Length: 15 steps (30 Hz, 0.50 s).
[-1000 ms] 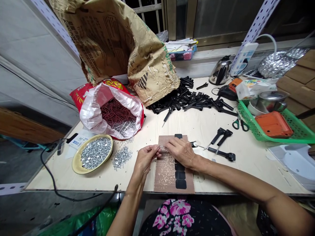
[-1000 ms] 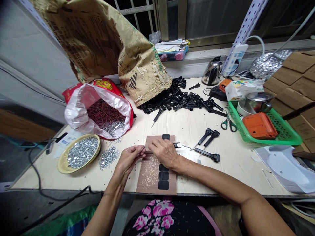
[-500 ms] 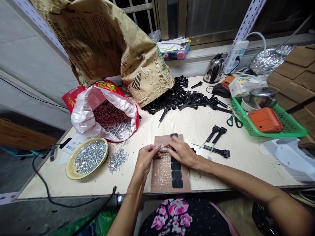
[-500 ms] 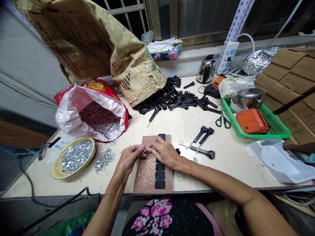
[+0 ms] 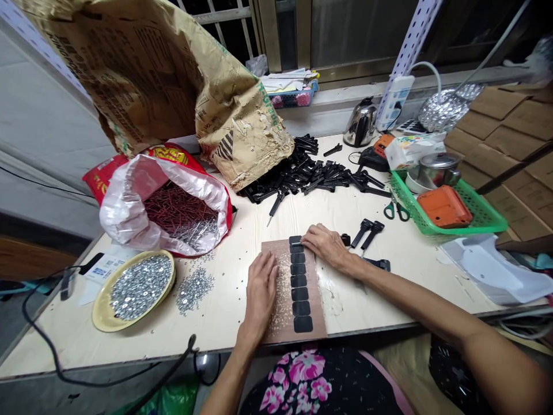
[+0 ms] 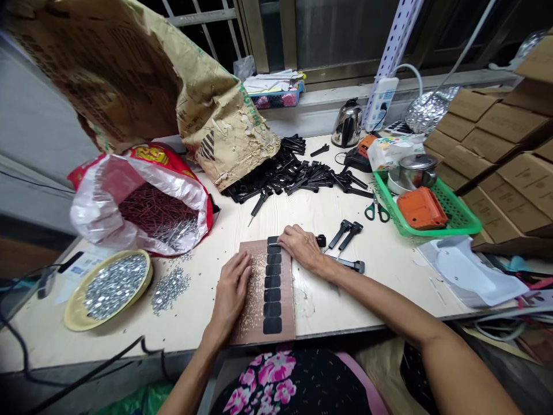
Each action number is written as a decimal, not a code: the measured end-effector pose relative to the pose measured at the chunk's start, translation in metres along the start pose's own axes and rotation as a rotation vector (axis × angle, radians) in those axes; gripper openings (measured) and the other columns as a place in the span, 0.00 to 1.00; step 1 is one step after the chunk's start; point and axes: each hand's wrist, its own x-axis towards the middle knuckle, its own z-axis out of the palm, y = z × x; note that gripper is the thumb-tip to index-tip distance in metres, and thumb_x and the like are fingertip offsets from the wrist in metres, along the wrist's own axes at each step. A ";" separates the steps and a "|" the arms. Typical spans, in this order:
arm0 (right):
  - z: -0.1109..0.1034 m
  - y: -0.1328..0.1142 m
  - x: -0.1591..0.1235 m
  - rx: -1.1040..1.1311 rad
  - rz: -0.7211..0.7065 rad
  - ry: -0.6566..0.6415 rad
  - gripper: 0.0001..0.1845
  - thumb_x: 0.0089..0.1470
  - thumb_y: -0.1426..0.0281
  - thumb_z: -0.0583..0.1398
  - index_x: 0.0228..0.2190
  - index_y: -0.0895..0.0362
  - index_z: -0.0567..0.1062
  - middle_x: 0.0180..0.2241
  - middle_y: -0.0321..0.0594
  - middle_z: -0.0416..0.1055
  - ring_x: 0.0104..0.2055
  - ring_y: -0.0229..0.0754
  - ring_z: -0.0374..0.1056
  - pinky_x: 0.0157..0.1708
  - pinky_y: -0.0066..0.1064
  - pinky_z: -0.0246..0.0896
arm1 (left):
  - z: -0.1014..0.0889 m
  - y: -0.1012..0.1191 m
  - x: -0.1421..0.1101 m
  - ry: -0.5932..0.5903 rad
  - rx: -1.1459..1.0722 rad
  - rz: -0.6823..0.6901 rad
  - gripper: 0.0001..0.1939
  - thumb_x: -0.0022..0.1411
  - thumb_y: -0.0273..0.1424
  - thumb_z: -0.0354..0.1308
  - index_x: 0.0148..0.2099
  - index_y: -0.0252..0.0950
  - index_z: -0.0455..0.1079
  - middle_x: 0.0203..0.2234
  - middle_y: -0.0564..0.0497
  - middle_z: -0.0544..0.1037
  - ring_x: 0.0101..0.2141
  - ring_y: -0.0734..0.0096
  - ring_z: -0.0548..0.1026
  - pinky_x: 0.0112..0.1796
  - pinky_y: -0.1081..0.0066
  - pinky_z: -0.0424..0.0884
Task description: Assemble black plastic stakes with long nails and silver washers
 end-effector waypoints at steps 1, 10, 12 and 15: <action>0.003 0.001 -0.004 -0.011 -0.018 -0.005 0.13 0.63 0.66 0.51 0.34 0.56 0.74 0.32 0.40 0.67 0.38 0.39 0.61 0.28 0.26 0.55 | 0.005 -0.003 -0.003 -0.018 0.069 0.053 0.20 0.65 0.34 0.47 0.57 0.33 0.66 0.57 0.42 0.66 0.61 0.56 0.56 0.58 0.52 0.56; -0.003 -0.006 -0.035 0.013 -0.386 -0.056 0.14 0.63 0.75 0.47 0.31 0.59 0.71 0.26 0.36 0.64 0.29 0.34 0.58 0.22 0.23 0.54 | 0.025 -0.019 -0.011 -0.060 0.302 0.198 0.24 0.67 0.32 0.41 0.63 0.30 0.55 0.62 0.38 0.56 0.64 0.58 0.46 0.59 0.51 0.55; -0.008 -0.007 -0.031 -0.021 -0.260 -0.016 0.15 0.63 0.74 0.47 0.29 0.61 0.70 0.25 0.37 0.64 0.28 0.34 0.57 0.19 0.23 0.53 | 0.025 -0.020 -0.011 -0.057 0.303 0.201 0.24 0.67 0.32 0.41 0.63 0.30 0.55 0.62 0.38 0.56 0.64 0.58 0.47 0.59 0.51 0.55; -0.011 -0.015 -0.036 0.055 -0.684 -0.150 0.13 0.62 0.77 0.47 0.31 0.59 0.69 0.27 0.34 0.64 0.29 0.33 0.58 0.20 0.21 0.53 | 0.028 -0.022 -0.011 -0.039 0.294 0.207 0.24 0.67 0.32 0.41 0.63 0.32 0.55 0.62 0.39 0.57 0.63 0.58 0.48 0.59 0.50 0.55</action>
